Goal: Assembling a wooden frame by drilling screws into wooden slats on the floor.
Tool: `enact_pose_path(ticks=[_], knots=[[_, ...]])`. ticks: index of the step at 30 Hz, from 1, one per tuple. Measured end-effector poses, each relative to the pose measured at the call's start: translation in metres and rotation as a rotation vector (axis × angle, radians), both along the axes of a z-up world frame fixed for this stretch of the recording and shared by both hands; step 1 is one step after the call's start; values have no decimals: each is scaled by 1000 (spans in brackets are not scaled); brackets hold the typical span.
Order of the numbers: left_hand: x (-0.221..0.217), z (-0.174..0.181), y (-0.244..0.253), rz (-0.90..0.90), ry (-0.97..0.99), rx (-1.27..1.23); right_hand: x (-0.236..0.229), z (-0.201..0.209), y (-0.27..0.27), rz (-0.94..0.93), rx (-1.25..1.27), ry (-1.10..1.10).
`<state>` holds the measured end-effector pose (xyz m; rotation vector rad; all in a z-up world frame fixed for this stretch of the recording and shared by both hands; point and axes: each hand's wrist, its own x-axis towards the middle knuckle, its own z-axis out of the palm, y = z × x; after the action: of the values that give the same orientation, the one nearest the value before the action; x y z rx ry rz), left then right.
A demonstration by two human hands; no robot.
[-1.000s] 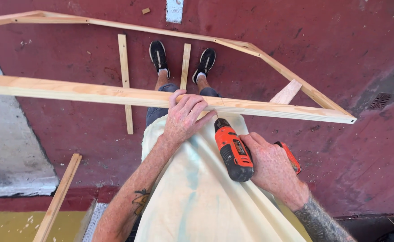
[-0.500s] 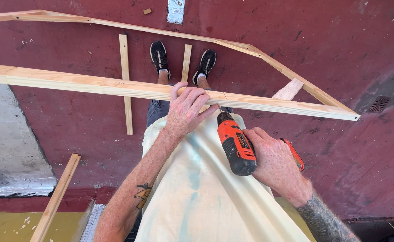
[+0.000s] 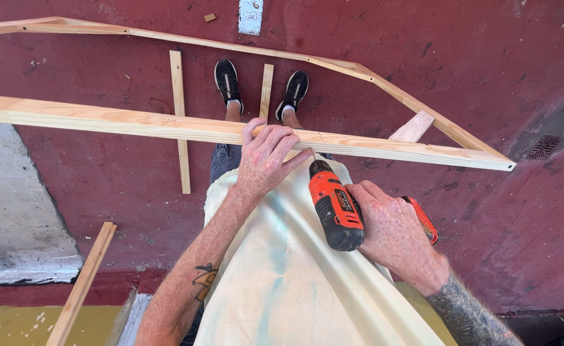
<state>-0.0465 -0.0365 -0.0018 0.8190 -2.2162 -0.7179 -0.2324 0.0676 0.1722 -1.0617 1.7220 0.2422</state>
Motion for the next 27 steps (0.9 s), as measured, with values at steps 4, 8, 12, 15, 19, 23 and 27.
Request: enact_pose_path(ticks=[4, 8, 12, 15, 19, 23, 27], knots=[[0, 0, 1, -4, 3, 1, 0, 2, -2, 12, 12, 0], [2, 0, 2, -8, 0, 2, 0, 2, -1, 25, -9, 10], [0, -1, -2, -16, 0, -5, -1, 4, -11, 3, 27, 14], [-2, 1, -2, -12, 2, 0, -1, 3, -12, -9, 93, 32], [-4, 1, -4, -8, -21, -21, -1, 6, -24, 2, 236, 41], [1, 14, 7, 6, -24, -5, -6, 3, -17, 9, 206, 66], [18, 24, 66, 313, 63, 848, -10, 5, -19, 39, 200, 36]])
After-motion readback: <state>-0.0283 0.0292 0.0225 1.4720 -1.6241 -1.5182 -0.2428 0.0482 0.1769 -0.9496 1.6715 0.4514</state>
